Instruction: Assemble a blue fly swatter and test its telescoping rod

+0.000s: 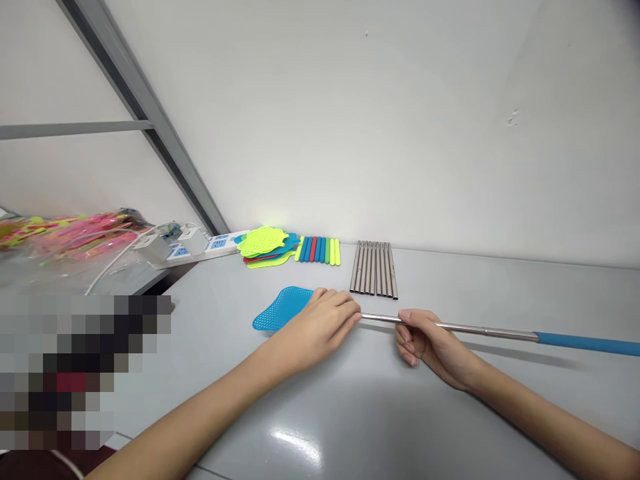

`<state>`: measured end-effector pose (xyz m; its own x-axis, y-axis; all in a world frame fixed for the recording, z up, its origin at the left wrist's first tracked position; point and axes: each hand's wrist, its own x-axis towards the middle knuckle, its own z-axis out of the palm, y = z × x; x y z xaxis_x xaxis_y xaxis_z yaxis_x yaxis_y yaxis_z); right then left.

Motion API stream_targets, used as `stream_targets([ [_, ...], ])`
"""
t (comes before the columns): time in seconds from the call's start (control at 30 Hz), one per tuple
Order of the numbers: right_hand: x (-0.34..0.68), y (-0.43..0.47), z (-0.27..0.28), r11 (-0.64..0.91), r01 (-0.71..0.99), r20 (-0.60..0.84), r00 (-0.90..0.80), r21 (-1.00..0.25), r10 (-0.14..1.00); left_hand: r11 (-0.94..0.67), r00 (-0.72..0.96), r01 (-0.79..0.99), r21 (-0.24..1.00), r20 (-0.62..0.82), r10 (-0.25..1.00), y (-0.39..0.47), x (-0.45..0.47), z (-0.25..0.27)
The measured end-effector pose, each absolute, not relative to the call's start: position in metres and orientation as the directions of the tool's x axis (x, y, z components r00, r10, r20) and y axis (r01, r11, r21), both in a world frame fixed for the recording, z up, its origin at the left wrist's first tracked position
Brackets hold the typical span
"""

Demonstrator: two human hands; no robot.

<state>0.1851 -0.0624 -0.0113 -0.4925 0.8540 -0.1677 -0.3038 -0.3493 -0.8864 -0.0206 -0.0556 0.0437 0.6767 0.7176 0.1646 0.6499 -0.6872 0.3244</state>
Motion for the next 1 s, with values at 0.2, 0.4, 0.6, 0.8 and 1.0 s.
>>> stream_targets([
  [0.2, 0.187, -0.065, -0.011, -0.263, -0.353, -0.089, -0.44, -0.898, 0.894, -0.696, 0.729, 0.618, 0.365, 0.065, 0.682, -0.048, -0.028, 0.043],
  [0.4, 0.189, -0.065, -0.013, -0.221, -0.382, -0.008, -0.487, -0.897, 0.873, -0.737, 0.753, 0.604, 0.303, 0.085, 0.652, -0.053, -0.025, 0.043],
  [0.6, 0.182, -0.074, -0.013, -0.306, -0.364, -0.07, -0.538, -0.88, 0.84, -0.781, 0.79, 0.583, 0.222, 0.069, 0.609, -0.065, -0.019, 0.044],
  [0.8, 0.177, -0.089, -0.014, -0.572, -0.308, -0.287, -0.631, -0.76, 0.72, -0.803, 0.811, 0.576, 0.155, 0.013, 0.584, -0.072, -0.017, 0.043],
  [1.0, 0.176, -0.096, -0.022, -0.442, -0.306, -0.182, -0.61, -0.843, 0.771, -0.823, 0.831, 0.547, 0.15, 0.017, 0.556, -0.078, -0.018, 0.039],
])
